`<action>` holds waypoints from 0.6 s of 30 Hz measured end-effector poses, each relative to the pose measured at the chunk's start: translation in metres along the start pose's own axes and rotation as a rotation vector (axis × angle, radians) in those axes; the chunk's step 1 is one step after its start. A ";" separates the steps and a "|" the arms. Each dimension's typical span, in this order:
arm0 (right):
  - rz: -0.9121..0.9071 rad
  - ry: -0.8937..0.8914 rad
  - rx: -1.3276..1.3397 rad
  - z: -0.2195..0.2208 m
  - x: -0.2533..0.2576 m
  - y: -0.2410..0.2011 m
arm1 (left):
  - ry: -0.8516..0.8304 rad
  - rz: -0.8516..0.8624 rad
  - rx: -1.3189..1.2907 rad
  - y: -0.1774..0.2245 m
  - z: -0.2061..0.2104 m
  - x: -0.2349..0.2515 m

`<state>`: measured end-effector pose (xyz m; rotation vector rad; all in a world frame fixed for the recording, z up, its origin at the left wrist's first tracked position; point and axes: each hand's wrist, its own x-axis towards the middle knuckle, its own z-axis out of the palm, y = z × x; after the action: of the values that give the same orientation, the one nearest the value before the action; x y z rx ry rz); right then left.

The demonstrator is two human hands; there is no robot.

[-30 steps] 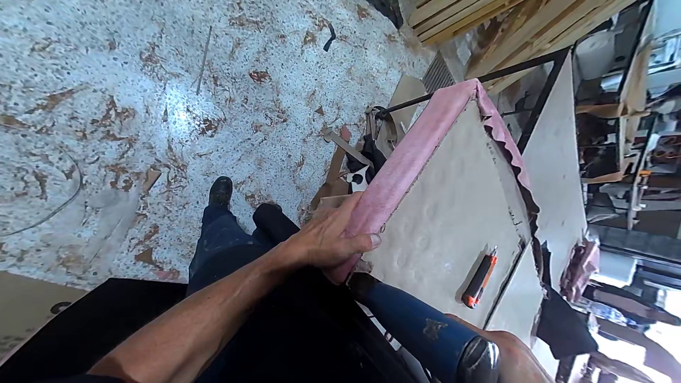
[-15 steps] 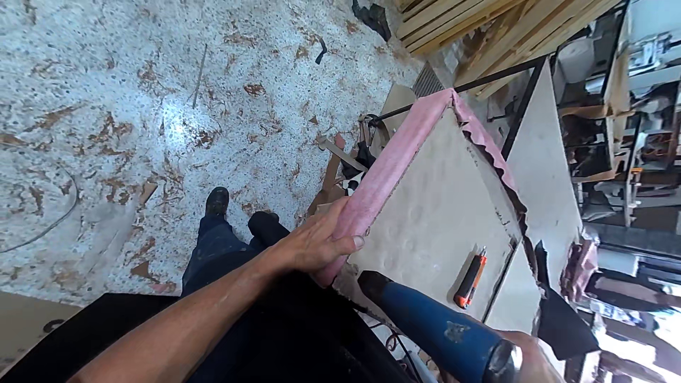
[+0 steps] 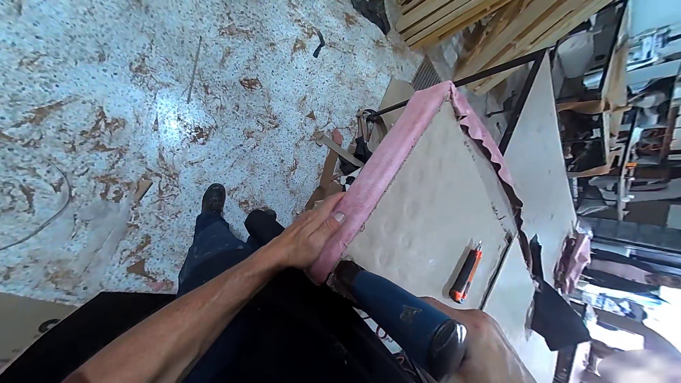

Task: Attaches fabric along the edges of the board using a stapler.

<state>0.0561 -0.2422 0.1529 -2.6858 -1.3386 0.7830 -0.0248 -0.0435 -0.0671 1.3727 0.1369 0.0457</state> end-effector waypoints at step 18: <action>0.095 0.216 -0.105 -0.164 0.128 0.116 | 0.017 -0.523 0.384 0.079 0.009 0.114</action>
<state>0.2804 -0.1880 0.2130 -2.8339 -1.2427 0.4225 0.0936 -0.0243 0.0040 1.6792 0.5361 -0.4251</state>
